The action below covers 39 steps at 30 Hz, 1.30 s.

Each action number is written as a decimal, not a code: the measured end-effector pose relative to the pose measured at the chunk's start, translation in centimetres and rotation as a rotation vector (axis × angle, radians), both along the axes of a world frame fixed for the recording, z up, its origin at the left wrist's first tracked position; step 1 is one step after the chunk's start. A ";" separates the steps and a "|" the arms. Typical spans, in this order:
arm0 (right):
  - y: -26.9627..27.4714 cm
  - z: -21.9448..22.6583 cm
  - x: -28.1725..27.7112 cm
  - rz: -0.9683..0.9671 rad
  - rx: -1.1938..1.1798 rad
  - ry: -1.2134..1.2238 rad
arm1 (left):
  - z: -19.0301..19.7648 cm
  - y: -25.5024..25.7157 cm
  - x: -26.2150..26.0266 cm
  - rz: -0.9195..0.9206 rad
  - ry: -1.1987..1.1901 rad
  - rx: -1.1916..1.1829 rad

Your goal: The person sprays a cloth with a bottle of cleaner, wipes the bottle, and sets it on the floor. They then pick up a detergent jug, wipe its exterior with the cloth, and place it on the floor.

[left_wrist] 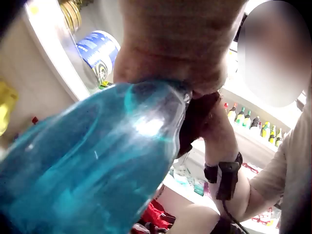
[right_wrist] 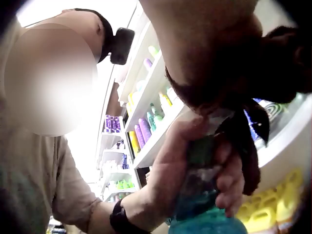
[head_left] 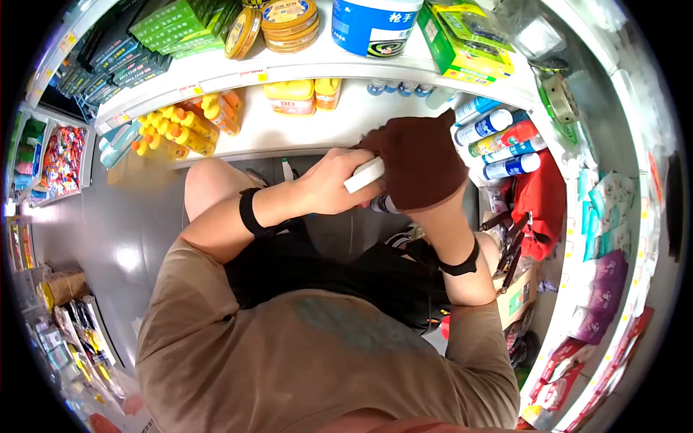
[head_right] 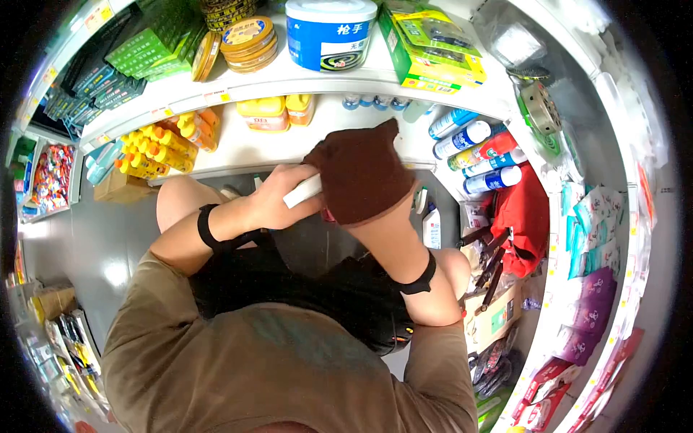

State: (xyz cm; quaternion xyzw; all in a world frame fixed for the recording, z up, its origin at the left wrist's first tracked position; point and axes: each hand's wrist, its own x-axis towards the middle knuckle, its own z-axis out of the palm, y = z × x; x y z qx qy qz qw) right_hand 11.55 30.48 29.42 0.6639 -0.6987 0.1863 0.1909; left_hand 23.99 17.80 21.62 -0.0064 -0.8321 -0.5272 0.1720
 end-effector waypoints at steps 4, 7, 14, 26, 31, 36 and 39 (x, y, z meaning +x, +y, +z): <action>0.1 -2.2 0.7 0.047 0.051 -0.012 | -2.7 -0.1 -1.2 0.000 0.133 -0.213; -0.2 -2.4 0.3 0.061 0.047 -0.083 | -1.9 -0.1 -1.7 0.089 0.153 -0.244; 0.6 -5.6 -1.6 0.057 -0.042 -0.114 | -2.2 0.5 -2.4 0.019 0.054 -0.094; 1.0 -5.6 2.5 0.166 0.056 -0.446 | -4.3 0.4 -2.1 0.016 0.226 0.065; 0.3 -6.2 -1.9 0.030 -0.037 -0.171 | -2.1 0.3 -2.9 0.072 -0.028 -0.310; 1.5 -5.4 -7.0 -0.131 -0.104 -0.198 | -1.1 0.2 -1.8 0.099 -0.121 0.034; 1.9 -2.3 -6.8 -0.419 -0.200 -0.174 | -0.6 -0.7 -1.3 0.094 -0.070 0.024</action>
